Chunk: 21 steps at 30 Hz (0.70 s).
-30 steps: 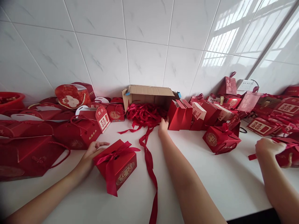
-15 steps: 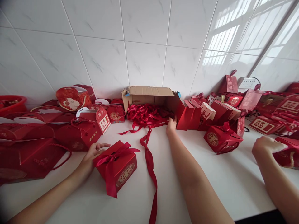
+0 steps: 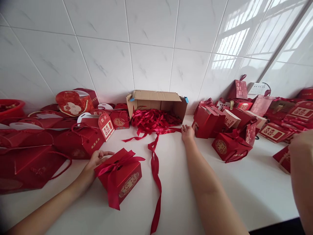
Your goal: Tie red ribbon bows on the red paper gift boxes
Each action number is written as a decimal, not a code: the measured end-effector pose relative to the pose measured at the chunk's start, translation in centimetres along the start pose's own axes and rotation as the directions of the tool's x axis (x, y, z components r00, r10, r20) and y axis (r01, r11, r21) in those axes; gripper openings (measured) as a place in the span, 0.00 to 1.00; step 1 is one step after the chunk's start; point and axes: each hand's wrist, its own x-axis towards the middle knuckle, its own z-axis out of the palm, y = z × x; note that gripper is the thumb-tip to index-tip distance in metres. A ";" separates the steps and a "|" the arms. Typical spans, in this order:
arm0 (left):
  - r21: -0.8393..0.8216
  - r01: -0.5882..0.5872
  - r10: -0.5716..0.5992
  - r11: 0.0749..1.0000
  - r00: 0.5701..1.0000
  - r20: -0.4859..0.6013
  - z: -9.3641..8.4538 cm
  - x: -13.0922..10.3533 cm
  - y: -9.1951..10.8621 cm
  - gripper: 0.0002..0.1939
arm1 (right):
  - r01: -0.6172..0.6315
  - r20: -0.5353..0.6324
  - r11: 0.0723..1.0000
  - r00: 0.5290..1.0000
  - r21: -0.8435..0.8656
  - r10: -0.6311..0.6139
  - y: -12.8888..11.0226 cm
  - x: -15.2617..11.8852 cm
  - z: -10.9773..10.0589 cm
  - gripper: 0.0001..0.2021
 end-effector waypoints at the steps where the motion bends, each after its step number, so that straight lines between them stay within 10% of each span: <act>1: 0.001 -0.002 0.002 1.000 1.000 0.002 0.0 0.0 0.0 0.26 | -0.022 0.009 1.000 1.000 0.008 0.022 -0.2 0.0 -0.1 0.18; 11: 0.019 0.010 -0.011 1.000 1.000 0.024 0.1 -0.2 0.3 0.26 | -0.151 0.021 0.985 0.989 0.087 0.150 -2.5 0.3 -1.5 0.34; 21: 0.008 0.006 -0.006 1.000 1.000 -0.001 0.3 -0.1 0.3 0.27 | -0.177 0.023 0.973 0.984 0.146 0.176 -2.9 1.0 -2.1 0.22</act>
